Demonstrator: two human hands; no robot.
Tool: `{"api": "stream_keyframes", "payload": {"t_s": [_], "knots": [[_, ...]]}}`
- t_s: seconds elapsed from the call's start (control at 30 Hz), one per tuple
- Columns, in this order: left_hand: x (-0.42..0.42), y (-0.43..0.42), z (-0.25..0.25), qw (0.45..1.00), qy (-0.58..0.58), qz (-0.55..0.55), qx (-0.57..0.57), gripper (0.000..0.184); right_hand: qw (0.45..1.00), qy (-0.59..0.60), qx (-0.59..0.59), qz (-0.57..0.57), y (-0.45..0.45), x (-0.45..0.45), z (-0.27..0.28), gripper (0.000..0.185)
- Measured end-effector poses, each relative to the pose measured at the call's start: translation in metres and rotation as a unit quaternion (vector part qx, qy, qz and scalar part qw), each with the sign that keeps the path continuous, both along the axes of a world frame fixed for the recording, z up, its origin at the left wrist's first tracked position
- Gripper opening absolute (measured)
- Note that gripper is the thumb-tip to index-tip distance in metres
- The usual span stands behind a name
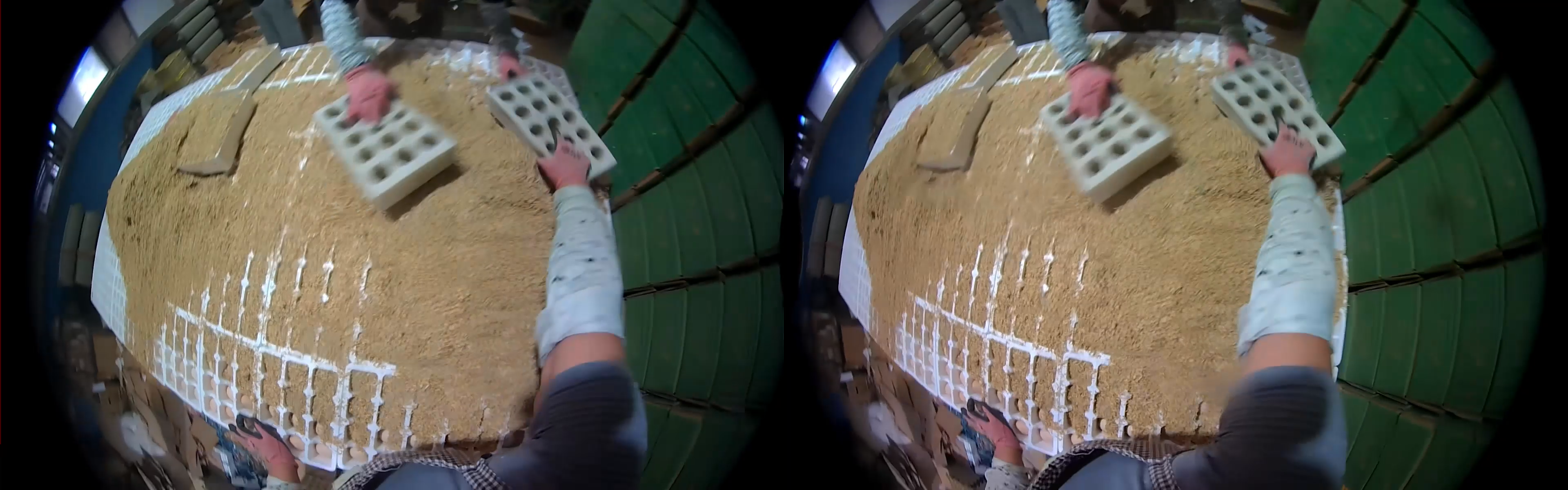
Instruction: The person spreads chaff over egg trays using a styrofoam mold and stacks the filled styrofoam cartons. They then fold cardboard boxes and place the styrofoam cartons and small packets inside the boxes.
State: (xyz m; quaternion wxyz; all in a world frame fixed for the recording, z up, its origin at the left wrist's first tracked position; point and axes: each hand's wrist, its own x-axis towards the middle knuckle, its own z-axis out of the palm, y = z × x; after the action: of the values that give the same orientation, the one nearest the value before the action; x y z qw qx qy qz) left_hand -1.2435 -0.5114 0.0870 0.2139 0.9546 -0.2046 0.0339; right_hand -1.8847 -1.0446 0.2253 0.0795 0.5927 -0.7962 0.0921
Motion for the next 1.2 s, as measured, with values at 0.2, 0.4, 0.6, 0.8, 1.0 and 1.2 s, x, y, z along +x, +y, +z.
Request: {"api": "stream_keyframes", "payload": {"t_s": [0.2,0.4,0.6,0.8,1.0,1.2], "knots": [[-0.010,-0.008,0.016,0.998,-0.038,-0.033,0.044,0.064,0.934,-0.176,0.048,0.306,0.024,0.031,-0.014,0.077],[-0.020,-0.018,0.033,0.993,-0.029,-0.018,0.112,0.067,0.891,-0.054,0.178,0.414,0.138,0.050,0.005,0.070],[0.025,0.003,-0.001,0.993,0.034,-0.115,0.000,0.066,0.889,-0.026,0.275,0.365,0.280,0.036,0.032,0.073],[0.009,0.023,0.048,0.943,0.068,-0.324,-0.005,0.042,0.921,-0.010,0.277,0.272,0.437,-0.015,0.048,0.075],[0.029,0.037,0.101,0.933,0.090,-0.336,-0.093,0.050,0.984,0.120,0.129,0.006,0.511,0.070,0.033,0.078],[0.164,-0.018,0.113,0.901,0.019,-0.407,-0.151,0.052,0.991,-0.042,0.119,-0.043,0.444,0.296,0.025,0.075]]}}
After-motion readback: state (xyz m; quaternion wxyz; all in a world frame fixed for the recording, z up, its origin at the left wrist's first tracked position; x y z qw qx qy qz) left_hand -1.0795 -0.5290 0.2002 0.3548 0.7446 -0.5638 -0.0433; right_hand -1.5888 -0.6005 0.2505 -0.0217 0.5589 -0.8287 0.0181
